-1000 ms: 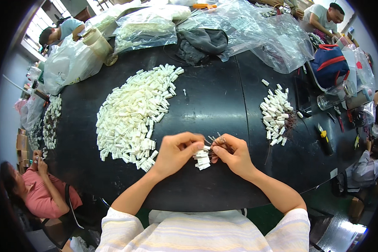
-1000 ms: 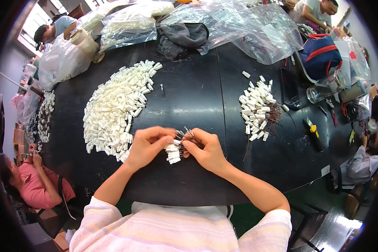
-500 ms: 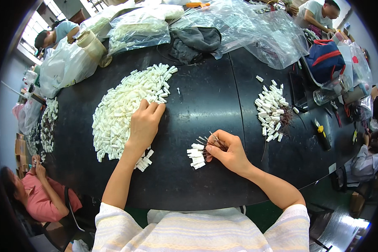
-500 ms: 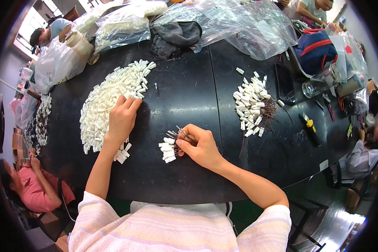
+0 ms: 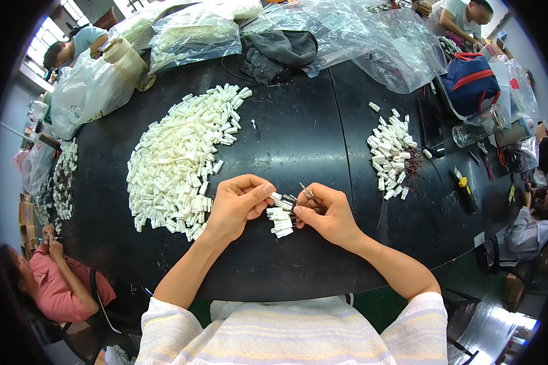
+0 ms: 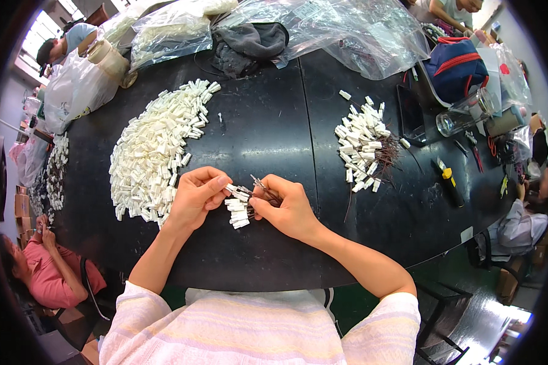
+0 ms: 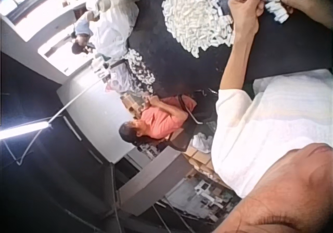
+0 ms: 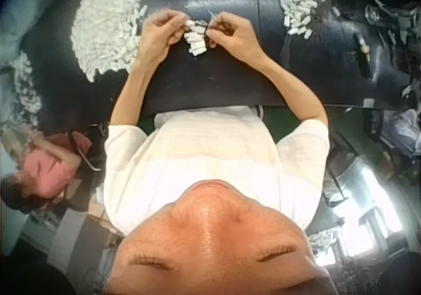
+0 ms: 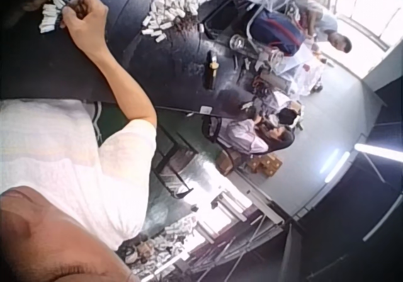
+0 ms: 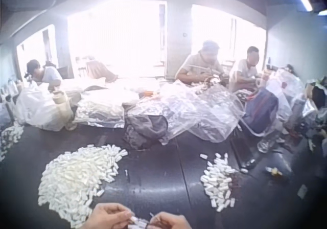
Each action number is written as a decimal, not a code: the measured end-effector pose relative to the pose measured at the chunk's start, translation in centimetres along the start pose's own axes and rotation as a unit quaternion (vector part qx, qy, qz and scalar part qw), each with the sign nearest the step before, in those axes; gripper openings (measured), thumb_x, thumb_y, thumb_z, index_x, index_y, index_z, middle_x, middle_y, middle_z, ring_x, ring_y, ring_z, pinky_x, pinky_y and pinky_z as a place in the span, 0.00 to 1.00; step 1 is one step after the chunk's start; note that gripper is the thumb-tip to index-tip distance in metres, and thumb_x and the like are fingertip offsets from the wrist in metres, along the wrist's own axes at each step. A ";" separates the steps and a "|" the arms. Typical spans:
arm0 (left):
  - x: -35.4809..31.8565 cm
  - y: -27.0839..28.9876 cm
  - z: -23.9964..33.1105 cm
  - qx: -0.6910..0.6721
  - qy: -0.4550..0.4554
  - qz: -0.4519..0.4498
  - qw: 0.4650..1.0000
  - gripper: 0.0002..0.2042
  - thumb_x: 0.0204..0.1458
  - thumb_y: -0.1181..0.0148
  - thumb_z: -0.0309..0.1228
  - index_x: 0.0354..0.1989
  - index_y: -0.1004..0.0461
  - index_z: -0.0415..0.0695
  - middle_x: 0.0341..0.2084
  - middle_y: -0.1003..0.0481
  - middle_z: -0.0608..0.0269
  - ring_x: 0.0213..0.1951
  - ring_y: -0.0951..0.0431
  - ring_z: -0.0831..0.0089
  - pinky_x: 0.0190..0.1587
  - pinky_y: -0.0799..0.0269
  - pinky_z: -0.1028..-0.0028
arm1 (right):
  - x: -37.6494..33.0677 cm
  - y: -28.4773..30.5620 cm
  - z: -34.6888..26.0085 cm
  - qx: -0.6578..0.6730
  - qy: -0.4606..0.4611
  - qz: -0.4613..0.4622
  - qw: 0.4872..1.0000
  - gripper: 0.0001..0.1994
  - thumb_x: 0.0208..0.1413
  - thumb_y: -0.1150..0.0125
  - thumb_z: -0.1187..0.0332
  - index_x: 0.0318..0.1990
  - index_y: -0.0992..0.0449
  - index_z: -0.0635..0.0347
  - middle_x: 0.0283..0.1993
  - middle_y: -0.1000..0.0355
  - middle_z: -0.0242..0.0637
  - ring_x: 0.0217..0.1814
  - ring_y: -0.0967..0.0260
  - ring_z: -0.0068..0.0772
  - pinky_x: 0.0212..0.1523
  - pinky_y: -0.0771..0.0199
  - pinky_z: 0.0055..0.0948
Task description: The person assembles small white plastic components onto the ends of brown wires by hand.
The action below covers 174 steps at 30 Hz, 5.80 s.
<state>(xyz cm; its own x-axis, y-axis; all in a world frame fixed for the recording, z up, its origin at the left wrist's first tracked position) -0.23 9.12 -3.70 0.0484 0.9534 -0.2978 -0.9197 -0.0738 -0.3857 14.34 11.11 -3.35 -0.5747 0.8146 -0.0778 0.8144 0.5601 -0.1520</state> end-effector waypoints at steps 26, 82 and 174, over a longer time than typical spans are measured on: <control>-1.4 -1.3 0.8 0.126 -0.115 0.060 0.983 0.08 0.51 0.42 0.29 0.25 0.28 0.37 0.17 0.30 0.70 0.21 0.35 0.88 0.24 0.41 0.86 | -0.1 -0.2 -0.2 -0.010 -0.004 0.001 1.000 0.05 0.50 0.42 0.76 0.31 0.29 0.71 0.26 0.30 0.32 0.25 0.34 0.14 0.26 0.31 0.16; -1.3 -0.7 0.2 0.041 -0.068 0.068 0.994 0.05 0.50 0.42 0.26 0.29 0.29 0.37 0.19 0.29 0.66 0.17 0.35 0.86 0.19 0.41 0.87 | 0.1 -0.4 -0.8 0.000 0.005 -0.002 1.000 0.04 0.50 0.46 0.78 0.27 0.35 0.66 0.21 0.31 0.33 0.22 0.32 0.17 0.22 0.34 0.16; -1.9 -1.4 0.9 0.262 -0.067 0.028 0.962 0.07 0.49 0.42 0.25 0.23 0.31 0.38 0.18 0.29 0.68 0.20 0.33 0.88 0.22 0.39 0.85 | -0.1 -0.6 -0.5 -0.040 0.018 -0.028 0.999 0.04 0.49 0.43 0.77 0.30 0.31 0.67 0.20 0.32 0.30 0.21 0.35 0.13 0.21 0.37 0.15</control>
<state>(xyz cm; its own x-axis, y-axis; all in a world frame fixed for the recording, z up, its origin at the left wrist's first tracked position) 0.63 7.65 -1.81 -0.0258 0.9841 -0.1757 -0.9914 -0.0027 0.1308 13.94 10.71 -2.79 -0.6170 0.7862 -0.0353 0.7861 0.6135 -0.0750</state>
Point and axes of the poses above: each hand's wrist, its own x-axis towards the middle knuckle, its own y-axis out of the back of the hand, z = x × y, the point moved 8 cm from there along x, towards the middle knuckle
